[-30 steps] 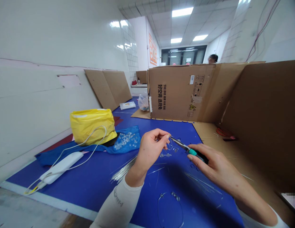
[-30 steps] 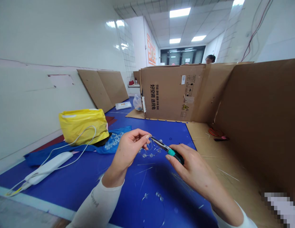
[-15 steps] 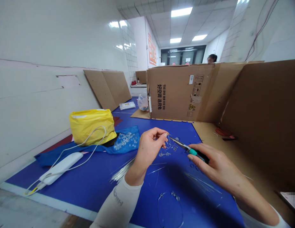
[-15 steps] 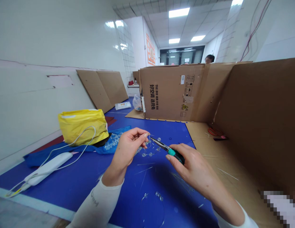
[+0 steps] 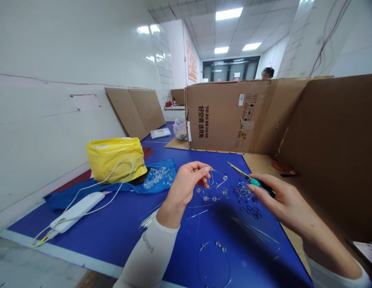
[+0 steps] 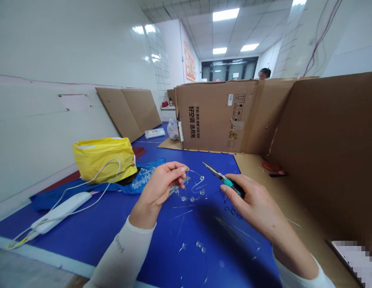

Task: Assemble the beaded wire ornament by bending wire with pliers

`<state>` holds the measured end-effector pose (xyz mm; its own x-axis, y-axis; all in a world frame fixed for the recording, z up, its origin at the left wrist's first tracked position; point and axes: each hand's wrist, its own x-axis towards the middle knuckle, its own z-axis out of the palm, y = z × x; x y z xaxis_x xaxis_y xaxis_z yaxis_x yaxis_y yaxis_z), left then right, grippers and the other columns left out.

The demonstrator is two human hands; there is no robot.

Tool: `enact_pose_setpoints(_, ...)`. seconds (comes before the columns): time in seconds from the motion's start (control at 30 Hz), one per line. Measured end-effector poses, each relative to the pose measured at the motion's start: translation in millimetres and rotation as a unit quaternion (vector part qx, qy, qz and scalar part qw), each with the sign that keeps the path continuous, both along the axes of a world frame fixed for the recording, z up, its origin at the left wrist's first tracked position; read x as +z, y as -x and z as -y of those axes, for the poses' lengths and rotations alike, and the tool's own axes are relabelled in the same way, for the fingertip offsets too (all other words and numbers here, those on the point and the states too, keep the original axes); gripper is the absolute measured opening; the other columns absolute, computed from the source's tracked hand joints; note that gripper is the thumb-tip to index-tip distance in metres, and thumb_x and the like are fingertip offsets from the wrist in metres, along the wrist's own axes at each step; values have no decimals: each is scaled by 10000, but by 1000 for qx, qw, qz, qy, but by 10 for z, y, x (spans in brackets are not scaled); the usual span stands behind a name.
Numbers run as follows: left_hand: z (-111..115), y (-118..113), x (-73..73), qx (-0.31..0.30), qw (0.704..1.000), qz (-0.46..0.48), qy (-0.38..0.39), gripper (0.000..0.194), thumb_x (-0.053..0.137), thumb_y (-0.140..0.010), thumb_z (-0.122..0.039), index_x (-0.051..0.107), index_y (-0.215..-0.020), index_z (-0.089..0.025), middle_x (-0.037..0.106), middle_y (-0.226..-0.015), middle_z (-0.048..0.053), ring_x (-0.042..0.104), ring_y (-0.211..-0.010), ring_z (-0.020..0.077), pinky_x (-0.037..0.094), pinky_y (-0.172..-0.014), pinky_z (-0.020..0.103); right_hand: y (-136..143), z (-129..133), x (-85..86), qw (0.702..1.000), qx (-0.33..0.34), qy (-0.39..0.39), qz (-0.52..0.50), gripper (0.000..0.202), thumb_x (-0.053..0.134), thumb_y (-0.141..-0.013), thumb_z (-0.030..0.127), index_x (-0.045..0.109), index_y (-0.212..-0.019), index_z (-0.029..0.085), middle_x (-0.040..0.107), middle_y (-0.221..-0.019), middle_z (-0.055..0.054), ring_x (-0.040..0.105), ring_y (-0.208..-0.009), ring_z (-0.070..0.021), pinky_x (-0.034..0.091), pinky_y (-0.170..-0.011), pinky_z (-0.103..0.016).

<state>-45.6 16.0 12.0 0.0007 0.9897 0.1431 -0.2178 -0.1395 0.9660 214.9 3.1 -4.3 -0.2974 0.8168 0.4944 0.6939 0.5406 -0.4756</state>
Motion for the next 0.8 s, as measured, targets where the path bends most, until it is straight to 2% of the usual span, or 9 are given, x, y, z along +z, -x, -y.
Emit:
enact_pose_setpoints(0.4,-7,37,26,-120,989,69,51,278,896,-615,-304,721,-735,-124,578,-614,-15,478,-514,65,474,-452,194,-16,11,16,1000,-3,16,-8,428,516,-988,572,708,-1203,256,766,-1161,-90,732,-1022,-300,587,-852,-426)
enact_pose_setpoints(0.8,67,40,72,-185,975,104,59,299,913,-608,-285,726,-754,-103,570,-568,-16,469,-482,67,466,-411,186,-9,31,32,999,0,28,-18,438,520,-977,599,710,-1194,270,763,-1171,-80,723,-1031,-303,569,-850,-419)
